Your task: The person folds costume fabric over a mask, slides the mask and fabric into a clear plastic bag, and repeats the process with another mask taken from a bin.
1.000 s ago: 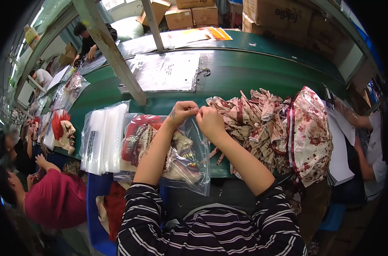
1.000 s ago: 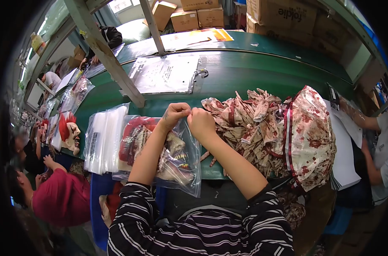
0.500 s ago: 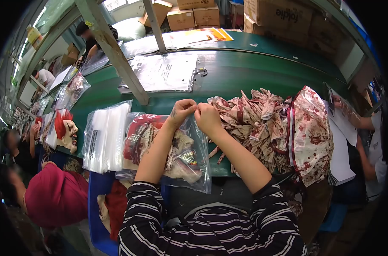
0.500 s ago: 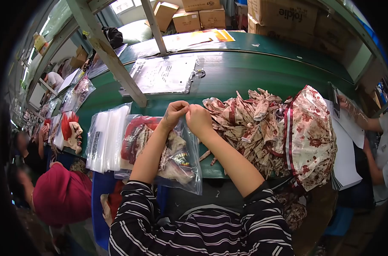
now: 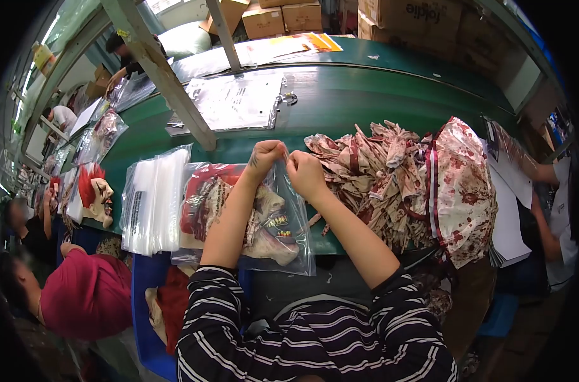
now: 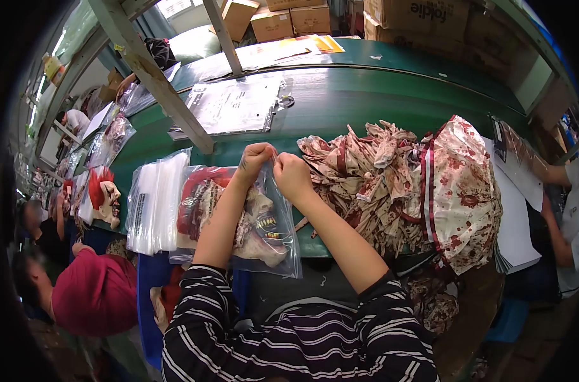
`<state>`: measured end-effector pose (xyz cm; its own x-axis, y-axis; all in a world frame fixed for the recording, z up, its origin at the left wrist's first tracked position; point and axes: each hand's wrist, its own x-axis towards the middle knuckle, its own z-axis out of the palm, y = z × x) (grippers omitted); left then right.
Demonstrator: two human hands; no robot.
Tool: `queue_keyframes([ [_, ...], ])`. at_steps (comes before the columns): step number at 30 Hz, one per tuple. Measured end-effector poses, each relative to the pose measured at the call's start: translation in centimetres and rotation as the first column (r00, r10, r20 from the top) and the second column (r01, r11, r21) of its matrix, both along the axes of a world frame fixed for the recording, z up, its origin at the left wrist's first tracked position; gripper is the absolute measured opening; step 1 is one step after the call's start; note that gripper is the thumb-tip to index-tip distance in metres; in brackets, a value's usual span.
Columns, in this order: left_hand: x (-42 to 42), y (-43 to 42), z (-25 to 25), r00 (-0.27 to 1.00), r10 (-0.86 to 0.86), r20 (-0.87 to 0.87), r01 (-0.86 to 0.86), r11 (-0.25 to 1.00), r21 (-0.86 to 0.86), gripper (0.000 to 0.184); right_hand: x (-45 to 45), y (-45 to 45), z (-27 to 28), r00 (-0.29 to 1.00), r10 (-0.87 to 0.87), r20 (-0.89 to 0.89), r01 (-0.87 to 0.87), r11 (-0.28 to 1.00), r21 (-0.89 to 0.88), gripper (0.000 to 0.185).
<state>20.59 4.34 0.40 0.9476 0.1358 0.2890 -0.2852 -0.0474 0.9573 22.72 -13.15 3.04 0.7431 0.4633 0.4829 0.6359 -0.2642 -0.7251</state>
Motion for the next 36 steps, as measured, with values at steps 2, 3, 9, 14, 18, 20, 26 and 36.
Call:
queue_keyframes([
  [2,0.3,0.1,0.3,1.000,0.008,-0.007,-0.008,1.000,-0.007,0.026,-0.5,-0.7,0.1,1.000,-0.004,-0.012,0.004,1.000,0.007,0.013],
  [3,0.3,0.1,0.4,1.000,0.016,-0.004,-0.016,1.000,-0.007,0.026,-0.8,-1.1,0.0,0.999,0.003,-0.041,-0.002,1.000,0.006,0.013],
  [9,-0.1,-0.1,0.7,0.998,0.067,-0.014,-0.068,0.998,-0.020,0.028,-3.3,-3.7,-0.7,0.969,0.053,-0.242,-0.054,0.999,0.003,0.014],
  [14,0.0,0.4,0.5,0.994,0.113,-0.009,-0.113,0.994,0.015,0.030,-5.1,-6.1,-1.4,0.943,0.104,-0.317,-0.102,0.995,0.025,0.015],
  [18,0.1,0.3,0.2,0.992,0.130,0.003,-0.130,0.991,0.037,0.030,-6.9,-8.2,-1.3,0.920,0.102,-0.379,-0.110,0.994,0.001,0.016],
  [20,-0.1,0.2,0.7,0.989,0.150,0.005,-0.150,0.988,0.019,0.030,-8.3,-8.8,-1.4,0.896,0.117,-0.428,-0.114,0.993,0.032,0.016],
  [26,-0.2,0.2,0.8,0.987,0.159,0.032,-0.160,0.987,0.021,0.031,-11.1,-11.2,-0.7,0.866,0.123,-0.484,-0.134,0.991,0.012,0.015],
  [36,-0.5,0.2,1.3,0.991,0.130,0.005,-0.130,0.991,0.011,0.029,-14.3,-13.5,0.4,0.841,0.121,-0.528,-0.155,0.988,-0.021,0.015],
])
